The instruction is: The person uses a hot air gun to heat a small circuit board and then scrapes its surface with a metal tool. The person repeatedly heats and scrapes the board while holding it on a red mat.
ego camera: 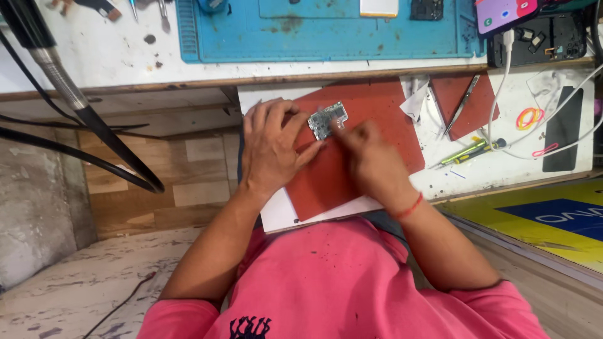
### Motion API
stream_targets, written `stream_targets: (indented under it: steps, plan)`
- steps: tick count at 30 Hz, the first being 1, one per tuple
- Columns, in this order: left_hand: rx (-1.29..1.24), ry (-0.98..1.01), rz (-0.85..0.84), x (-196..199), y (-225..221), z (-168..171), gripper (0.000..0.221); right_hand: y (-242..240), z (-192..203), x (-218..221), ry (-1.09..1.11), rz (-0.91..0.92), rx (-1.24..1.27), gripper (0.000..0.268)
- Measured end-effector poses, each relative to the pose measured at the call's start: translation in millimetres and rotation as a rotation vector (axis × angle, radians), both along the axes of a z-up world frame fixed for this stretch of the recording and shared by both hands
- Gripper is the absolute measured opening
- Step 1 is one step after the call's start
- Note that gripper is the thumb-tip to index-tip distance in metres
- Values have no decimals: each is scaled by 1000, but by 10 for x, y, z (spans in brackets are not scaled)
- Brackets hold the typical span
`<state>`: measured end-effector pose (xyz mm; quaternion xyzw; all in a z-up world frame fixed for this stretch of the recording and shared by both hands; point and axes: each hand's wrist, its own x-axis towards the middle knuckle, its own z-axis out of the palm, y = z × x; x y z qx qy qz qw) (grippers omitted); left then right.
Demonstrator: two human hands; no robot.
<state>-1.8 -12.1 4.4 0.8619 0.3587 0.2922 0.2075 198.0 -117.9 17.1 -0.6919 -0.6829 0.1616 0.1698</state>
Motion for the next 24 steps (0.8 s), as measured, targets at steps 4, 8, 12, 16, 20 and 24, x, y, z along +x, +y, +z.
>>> stream_targets:
  steps: [4,8,12,16,20,24]
  plan:
    - [13,-1,-7,-8,1,3,52,29,24,-6,0,-69,-92,59]
    - [5,-8,-13,-2,9,-21,54,-60,158,-27,-4,-71,-113,60]
    - [-30,-52,-5,-25,28,-42,57,-48,255,-100,-17,-22,-241,67]
    - [-52,-54,6,-14,13,-33,58,50,218,-168,-43,2,-127,65]
    - [-36,-55,-2,-1,13,-24,57,-7,274,-229,-34,-16,-194,63]
    - [-26,-34,-5,-18,37,-72,58,24,233,-243,5,29,-29,63]
